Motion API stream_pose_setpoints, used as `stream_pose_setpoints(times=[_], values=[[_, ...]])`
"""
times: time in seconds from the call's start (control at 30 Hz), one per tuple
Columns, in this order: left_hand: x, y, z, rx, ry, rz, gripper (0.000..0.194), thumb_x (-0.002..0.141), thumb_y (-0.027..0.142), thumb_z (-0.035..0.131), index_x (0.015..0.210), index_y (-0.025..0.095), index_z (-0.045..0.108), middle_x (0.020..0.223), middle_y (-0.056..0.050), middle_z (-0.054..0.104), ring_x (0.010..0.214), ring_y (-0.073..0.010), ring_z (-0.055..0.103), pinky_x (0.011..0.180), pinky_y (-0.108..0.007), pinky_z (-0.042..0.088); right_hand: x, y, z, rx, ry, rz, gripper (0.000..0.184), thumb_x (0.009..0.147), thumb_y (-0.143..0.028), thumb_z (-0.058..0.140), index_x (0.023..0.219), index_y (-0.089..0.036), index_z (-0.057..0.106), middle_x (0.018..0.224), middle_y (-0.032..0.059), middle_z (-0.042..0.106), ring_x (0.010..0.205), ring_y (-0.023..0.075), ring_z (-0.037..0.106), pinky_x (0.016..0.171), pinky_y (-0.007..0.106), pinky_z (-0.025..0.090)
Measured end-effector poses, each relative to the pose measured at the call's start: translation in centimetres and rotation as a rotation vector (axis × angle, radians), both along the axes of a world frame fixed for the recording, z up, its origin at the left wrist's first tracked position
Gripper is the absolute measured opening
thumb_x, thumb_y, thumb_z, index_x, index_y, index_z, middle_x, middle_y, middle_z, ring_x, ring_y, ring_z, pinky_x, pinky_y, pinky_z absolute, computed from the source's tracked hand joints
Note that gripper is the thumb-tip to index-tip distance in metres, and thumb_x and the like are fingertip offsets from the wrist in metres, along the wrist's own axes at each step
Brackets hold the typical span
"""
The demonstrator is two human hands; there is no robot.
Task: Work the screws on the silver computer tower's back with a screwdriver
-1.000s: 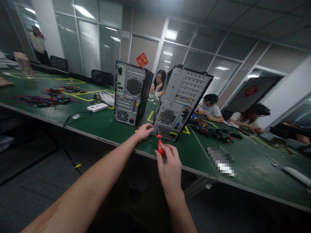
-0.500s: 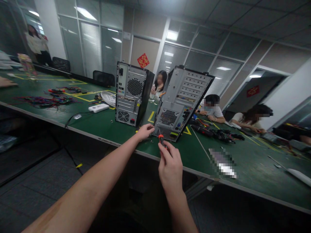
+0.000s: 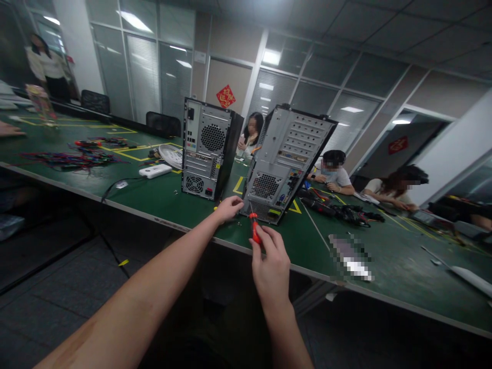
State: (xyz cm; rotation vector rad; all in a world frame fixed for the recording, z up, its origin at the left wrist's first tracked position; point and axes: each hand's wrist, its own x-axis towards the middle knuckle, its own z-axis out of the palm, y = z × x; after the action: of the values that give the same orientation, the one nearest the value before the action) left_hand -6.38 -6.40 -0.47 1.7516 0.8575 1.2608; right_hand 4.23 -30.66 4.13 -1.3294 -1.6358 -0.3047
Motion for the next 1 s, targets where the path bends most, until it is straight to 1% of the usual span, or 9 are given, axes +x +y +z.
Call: stream_pose_setpoints(times=[0.13,0.27,0.33,0.43,0.53,0.63,0.77,0.9,1.0], values=[[0.00,0.03,-0.05,0.001,-0.010,-0.005,0.022,0.083,0.035,0.067,0.092,0.016,0.072,0.088,-0.005,0.073,0.081,-0.0179,0.063,0.077,-0.030,0.051,0.26,-0.10,0.16,-0.050,-0.089,0.031,0.038,0.100,-0.009,0.046,0.126,-0.022,0.072,0.134,0.0129,0.066,0.120,0.0254,0.067,0.103,0.042,0.056],[-0.06,-0.04,0.01,-0.014,-0.010,-0.007,0.022,0.083,0.036,0.067,0.092,0.016,0.072,0.087,-0.005,0.072,0.082,-0.0182,0.063,0.077,-0.030,0.051,0.28,-0.04,0.08,-0.058,-0.071,0.040,0.038,0.100,-0.011,0.046,0.126,-0.022,0.072,0.136,0.0128,0.065,0.120,0.0256,0.067,0.103,0.042,0.056],[-0.11,-0.12,0.08,-0.021,-0.014,-0.020,0.023,0.083,0.037,0.067,0.093,0.017,0.072,0.087,-0.004,0.072,0.082,-0.0180,0.063,0.078,-0.030,0.051,0.18,0.05,-0.04,-0.049,-0.032,0.027,0.033,0.100,-0.015,0.052,0.126,-0.022,0.071,0.131,0.0128,0.067,0.116,0.0256,0.068,0.101,0.042,0.057],[-0.17,-0.19,0.15,-0.011,-0.020,-0.029,0.023,0.082,0.039,0.069,0.091,0.017,0.071,0.086,-0.004,0.071,0.082,-0.0180,0.063,0.080,-0.030,0.051,0.03,0.26,-0.28,-0.029,0.048,-0.001,0.026,0.099,-0.024,0.061,0.123,-0.021,0.071,0.119,0.0117,0.069,0.105,0.0249,0.071,0.092,0.040,0.060],[-0.22,-0.23,0.14,0.009,-0.021,-0.015,0.023,0.082,0.039,0.070,0.088,0.017,0.071,0.085,-0.004,0.071,0.082,-0.0184,0.062,0.081,-0.031,0.051,-0.02,0.42,-0.43,0.003,0.083,-0.007,0.026,0.099,-0.027,0.063,0.123,-0.021,0.071,0.116,0.0111,0.069,0.100,0.0238,0.071,0.088,0.038,0.062],[-0.23,-0.22,0.08,0.008,-0.016,-0.020,0.023,0.083,0.038,0.068,0.090,0.017,0.071,0.084,-0.004,0.071,0.081,-0.0186,0.062,0.079,-0.031,0.051,0.02,0.38,-0.32,0.017,0.042,0.017,0.029,0.100,-0.020,0.057,0.126,-0.022,0.071,0.124,0.0123,0.068,0.109,0.0240,0.070,0.094,0.038,0.060],[-0.19,-0.11,-0.05,0.000,-0.008,-0.021,0.023,0.084,0.038,0.066,0.092,0.017,0.071,0.083,-0.004,0.071,0.082,-0.0184,0.063,0.077,-0.030,0.052,-0.03,0.07,0.06,-0.017,-0.009,0.065,0.036,0.101,-0.013,0.050,0.128,-0.022,0.071,0.133,0.0127,0.065,0.121,0.0239,0.066,0.103,0.039,0.056],[-0.15,0.01,-0.13,-0.003,-0.007,-0.021,0.024,0.084,0.038,0.066,0.092,0.017,0.071,0.084,-0.004,0.071,0.083,-0.0186,0.063,0.077,-0.030,0.052,-0.20,-0.16,0.27,-0.045,-0.002,0.076,0.037,0.101,-0.014,0.051,0.132,-0.021,0.069,0.138,0.0131,0.063,0.125,0.0241,0.064,0.108,0.040,0.054],[-0.19,-0.11,-0.04,-0.008,-0.015,-0.038,0.025,0.083,0.039,0.066,0.092,0.017,0.070,0.085,-0.004,0.071,0.083,-0.0186,0.063,0.077,-0.030,0.051,-0.35,-0.13,0.17,-0.046,0.014,0.063,0.036,0.100,-0.014,0.051,0.131,-0.020,0.069,0.134,0.0133,0.065,0.123,0.0243,0.065,0.106,0.040,0.055]])
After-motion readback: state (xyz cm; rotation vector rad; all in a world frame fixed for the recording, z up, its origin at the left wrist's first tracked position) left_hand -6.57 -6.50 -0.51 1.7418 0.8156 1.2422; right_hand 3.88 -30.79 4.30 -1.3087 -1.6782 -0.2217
